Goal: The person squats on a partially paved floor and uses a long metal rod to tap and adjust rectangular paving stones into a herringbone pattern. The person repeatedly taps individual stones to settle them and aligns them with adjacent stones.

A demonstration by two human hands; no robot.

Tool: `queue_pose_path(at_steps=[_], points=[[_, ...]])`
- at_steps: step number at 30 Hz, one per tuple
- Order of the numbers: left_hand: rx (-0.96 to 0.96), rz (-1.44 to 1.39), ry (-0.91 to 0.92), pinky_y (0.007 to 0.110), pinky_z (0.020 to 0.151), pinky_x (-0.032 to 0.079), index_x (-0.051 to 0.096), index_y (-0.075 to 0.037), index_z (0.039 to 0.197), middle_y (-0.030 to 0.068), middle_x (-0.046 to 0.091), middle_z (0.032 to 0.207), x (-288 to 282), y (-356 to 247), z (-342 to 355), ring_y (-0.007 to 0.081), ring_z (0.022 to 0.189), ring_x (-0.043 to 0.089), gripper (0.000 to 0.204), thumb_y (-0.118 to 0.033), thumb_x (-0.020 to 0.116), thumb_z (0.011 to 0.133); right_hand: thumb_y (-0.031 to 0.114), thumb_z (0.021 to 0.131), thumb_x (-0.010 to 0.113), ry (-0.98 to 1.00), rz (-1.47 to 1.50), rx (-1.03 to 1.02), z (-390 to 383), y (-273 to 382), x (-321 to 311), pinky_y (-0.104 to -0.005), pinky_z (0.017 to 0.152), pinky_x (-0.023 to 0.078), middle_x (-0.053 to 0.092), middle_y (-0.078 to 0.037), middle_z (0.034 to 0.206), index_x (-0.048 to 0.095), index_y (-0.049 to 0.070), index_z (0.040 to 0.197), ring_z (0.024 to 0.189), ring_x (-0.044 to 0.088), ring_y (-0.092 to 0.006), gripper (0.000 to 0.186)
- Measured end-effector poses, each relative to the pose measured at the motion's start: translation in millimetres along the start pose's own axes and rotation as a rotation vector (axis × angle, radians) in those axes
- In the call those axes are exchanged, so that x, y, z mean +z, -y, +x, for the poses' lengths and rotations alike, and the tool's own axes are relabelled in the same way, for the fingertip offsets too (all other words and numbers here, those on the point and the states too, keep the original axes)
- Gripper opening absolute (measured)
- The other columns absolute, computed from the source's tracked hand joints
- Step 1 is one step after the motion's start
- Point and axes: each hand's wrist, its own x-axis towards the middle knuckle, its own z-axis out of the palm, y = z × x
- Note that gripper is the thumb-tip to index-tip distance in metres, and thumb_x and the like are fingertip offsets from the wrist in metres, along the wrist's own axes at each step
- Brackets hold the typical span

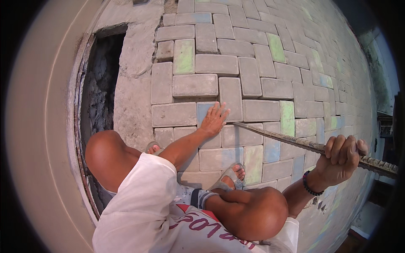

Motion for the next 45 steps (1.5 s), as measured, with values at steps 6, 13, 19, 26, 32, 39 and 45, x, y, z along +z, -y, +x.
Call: queue_pose_path(at_steps=[6, 13, 19, 26, 32, 39, 45], points=[[-0.02, 0.047, 0.045, 0.05, 0.11, 0.017, 0.029, -0.013, 0.143, 0.0135, 0.018, 0.151, -11, 12, -13, 0.0385, 0.138, 0.016, 0.061, -0.023, 0.055, 0.089, 0.002, 0.085, 0.052, 0.061, 0.069, 0.03, -1, -21, 13, -0.0217, 0.038, 0.028, 0.037, 0.002, 0.058, 0.055, 0.008, 0.104, 0.044, 0.03, -0.0072, 0.02], [-0.025, -0.029, 0.007, 0.05, 0.111, 0.015, 0.032, -0.013, 0.141, 0.0138, 0.018, 0.151, -2, 12, -7, 0.0375, 0.138, 0.016, 0.057, -0.022, 0.055, 0.09, 0.006, 0.086, 0.055, -0.091, -0.052, -0.19, -152, 57, -52, -0.0211, 0.04, 0.031, 0.036, 0.005, 0.052, 0.06, 0.011, 0.091, 0.041, 0.032, -0.0056, 0.009], [-0.005, 0.008, -0.078, 0.051, 0.109, 0.019, 0.037, -0.011, 0.138, 0.014, 0.024, 0.148, 0, 2, -3, 0.0374, 0.136, 0.02, 0.058, -0.023, 0.06, 0.086, 0.008, 0.088, 0.05, -0.19, -0.057, -0.147, -99, 44, -29, -0.0236, 0.046, 0.028, 0.027, 0.003, 0.053, 0.053, 0.009, 0.087, 0.043, 0.025, -0.0077, 0.003], [-0.035, 0.049, -0.029, 0.052, 0.112, 0.013, 0.034, -0.01, 0.14, 0.0168, 0.022, 0.149, -5, 10, -7, 0.0385, 0.137, 0.018, 0.059, -0.025, 0.058, 0.087, 0.004, 0.085, 0.052, -0.037, -0.037, 0.027, 13, -46, 12, -0.0222, 0.038, 0.026, 0.035, 0.002, 0.059, 0.056, 0.004, 0.107, 0.044, 0.029, -0.0065, 0.022], [-0.046, -0.028, -0.152, 0.053, 0.11, 0.017, 0.036, -0.004, 0.136, 0.0227, 0.027, 0.144, -6, 8, -1, 0.0397, 0.134, 0.022, 0.061, -0.025, 0.062, 0.084, 0.003, 0.083, 0.055, -0.039, 0.087, -0.084, -83, 19, -32, -0.0247, 0.043, 0.029, 0.039, 0.003, 0.059, 0.059, 0.013, 0.092, 0.045, 0.034, -0.0088, 0.013], [-0.066, -0.003, -0.089, 0.052, 0.112, 0.013, 0.038, -0.003, 0.135, 0.0235, 0.023, 0.146, -4, 12, -5, 0.039, 0.137, 0.019, 0.06, -0.024, 0.062, 0.085, 0.003, 0.084, 0.052, -0.156, -0.044, -0.088, -61, -10, -18, -0.0227, 0.04, 0.024, 0.032, 0.004, 0.057, 0.056, 0.011, 0.093, 0.043, 0.026, -0.0075, 0.012], [-0.092, -0.018, -0.042, 0.052, 0.113, 0.009, 0.036, -0.004, 0.138, 0.0218, 0.02, 0.149, -9, 8, -3, 0.037, 0.139, 0.016, 0.058, -0.024, 0.057, 0.088, 0.003, 0.086, 0.05, -0.025, -0.071, 0.077, -15, -60, 21, -0.0233, 0.04, 0.028, 0.035, 0.003, 0.056, 0.053, 0.011, 0.091, 0.043, 0.03, -0.0085, 0.01]])
